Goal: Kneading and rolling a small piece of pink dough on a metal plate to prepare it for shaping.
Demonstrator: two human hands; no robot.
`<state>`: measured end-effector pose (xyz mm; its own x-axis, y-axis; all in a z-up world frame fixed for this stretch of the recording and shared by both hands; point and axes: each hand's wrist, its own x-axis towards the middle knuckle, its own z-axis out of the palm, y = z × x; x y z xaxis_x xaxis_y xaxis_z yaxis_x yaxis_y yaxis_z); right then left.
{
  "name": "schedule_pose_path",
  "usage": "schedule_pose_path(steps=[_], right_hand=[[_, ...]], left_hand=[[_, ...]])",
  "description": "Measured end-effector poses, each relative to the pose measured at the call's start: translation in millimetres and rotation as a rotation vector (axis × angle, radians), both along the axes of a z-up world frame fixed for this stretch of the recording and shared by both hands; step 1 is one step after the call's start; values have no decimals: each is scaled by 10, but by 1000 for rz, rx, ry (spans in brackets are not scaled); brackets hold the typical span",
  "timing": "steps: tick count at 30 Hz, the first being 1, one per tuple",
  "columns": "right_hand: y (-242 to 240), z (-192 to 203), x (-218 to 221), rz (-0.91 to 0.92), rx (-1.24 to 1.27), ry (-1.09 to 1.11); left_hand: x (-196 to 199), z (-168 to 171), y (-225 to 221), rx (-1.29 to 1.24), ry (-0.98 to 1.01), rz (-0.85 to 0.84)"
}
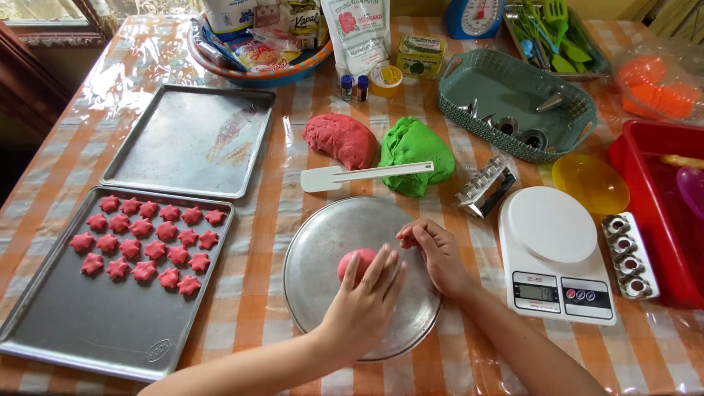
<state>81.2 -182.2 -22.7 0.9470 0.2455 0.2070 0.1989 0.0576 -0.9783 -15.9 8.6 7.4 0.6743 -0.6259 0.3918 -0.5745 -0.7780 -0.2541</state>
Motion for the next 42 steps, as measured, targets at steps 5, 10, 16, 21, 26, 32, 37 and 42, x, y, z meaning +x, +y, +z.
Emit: schedule_pose_path(steps=[5, 10, 16, 21, 26, 32, 37, 42], right_hand=[[5, -5, 10, 11, 14, 14], [4, -14, 8, 3, 12, 21], [-5, -39, 31, 12, 28, -6], [-39, -210, 62, -14, 169, 35], [-44, -225, 58, 17, 194, 50], [-47, -194, 67, 19, 161, 30], [7, -296, 80, -40, 192, -10], [-40, -483, 137, -73, 210, 23]], left_hand=[[-115, 32, 463, -201, 41, -96], [465, 167, 899, -463, 154, -12], [1039, 179, 524, -720, 777, 42], [682, 192, -154, 67, 408, 39], [51, 97, 8, -28, -67, -268], [276, 10, 625, -434, 137, -365], [893, 30, 824, -793, 626, 122], [1259, -17, 205, -512, 637, 263]])
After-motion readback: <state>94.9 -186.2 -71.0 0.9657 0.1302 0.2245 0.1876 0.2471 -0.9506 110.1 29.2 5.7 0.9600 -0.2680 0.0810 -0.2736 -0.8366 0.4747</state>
